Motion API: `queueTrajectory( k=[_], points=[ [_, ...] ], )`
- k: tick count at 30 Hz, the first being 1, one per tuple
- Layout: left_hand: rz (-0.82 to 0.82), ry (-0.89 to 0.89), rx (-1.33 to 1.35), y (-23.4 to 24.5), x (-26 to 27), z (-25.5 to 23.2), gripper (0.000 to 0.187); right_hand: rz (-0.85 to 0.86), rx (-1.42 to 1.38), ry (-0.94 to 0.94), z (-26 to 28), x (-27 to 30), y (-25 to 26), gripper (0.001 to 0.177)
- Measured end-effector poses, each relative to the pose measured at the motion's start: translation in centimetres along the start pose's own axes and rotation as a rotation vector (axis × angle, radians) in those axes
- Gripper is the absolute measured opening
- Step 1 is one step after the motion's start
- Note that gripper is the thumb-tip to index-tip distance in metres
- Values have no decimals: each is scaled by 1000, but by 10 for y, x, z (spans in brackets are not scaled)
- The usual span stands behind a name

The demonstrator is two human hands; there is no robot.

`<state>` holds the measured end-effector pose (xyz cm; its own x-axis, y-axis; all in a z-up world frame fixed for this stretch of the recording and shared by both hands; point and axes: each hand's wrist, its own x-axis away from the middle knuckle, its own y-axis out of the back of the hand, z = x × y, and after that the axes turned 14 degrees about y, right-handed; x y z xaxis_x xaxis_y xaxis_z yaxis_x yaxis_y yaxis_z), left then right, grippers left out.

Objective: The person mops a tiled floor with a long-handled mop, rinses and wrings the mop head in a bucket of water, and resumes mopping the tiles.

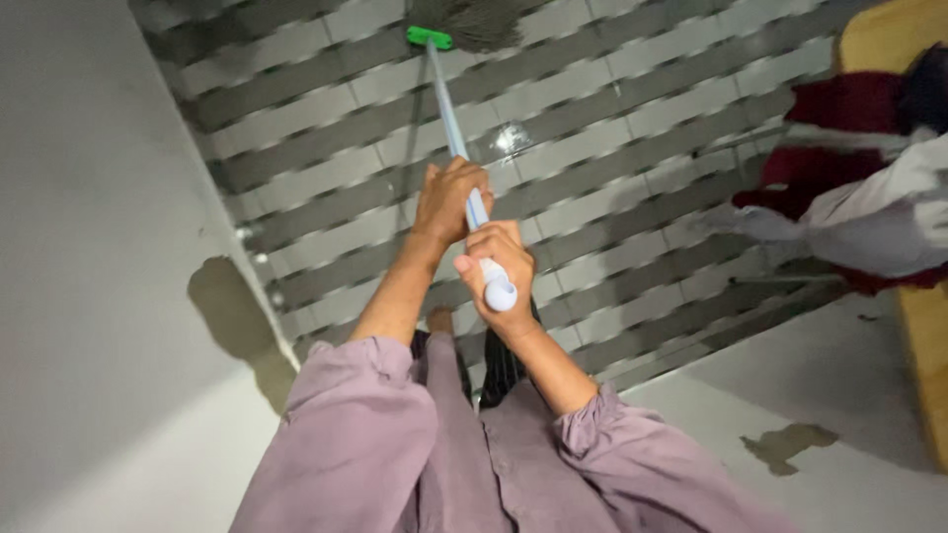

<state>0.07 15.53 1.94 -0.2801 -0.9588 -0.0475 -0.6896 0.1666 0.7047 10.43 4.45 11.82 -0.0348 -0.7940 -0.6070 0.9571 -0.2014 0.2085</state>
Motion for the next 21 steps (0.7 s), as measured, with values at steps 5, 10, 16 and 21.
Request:
queueTrajectory(
  k=[5,10,16,21],
  points=[
    [-194,64,-55,52,80,37,9,159,-168,76,46,23,-49,26],
    [-269,257,-113,82,141,65,9,290,-305,109,52,46,-83,22],
    [-317,261,-148,73,178,80,22,426,-463,121,27,66,-66,11],
    [-313,248,69,-2,172,65,23,521,-412,53,33,79,14,9]
  ],
)
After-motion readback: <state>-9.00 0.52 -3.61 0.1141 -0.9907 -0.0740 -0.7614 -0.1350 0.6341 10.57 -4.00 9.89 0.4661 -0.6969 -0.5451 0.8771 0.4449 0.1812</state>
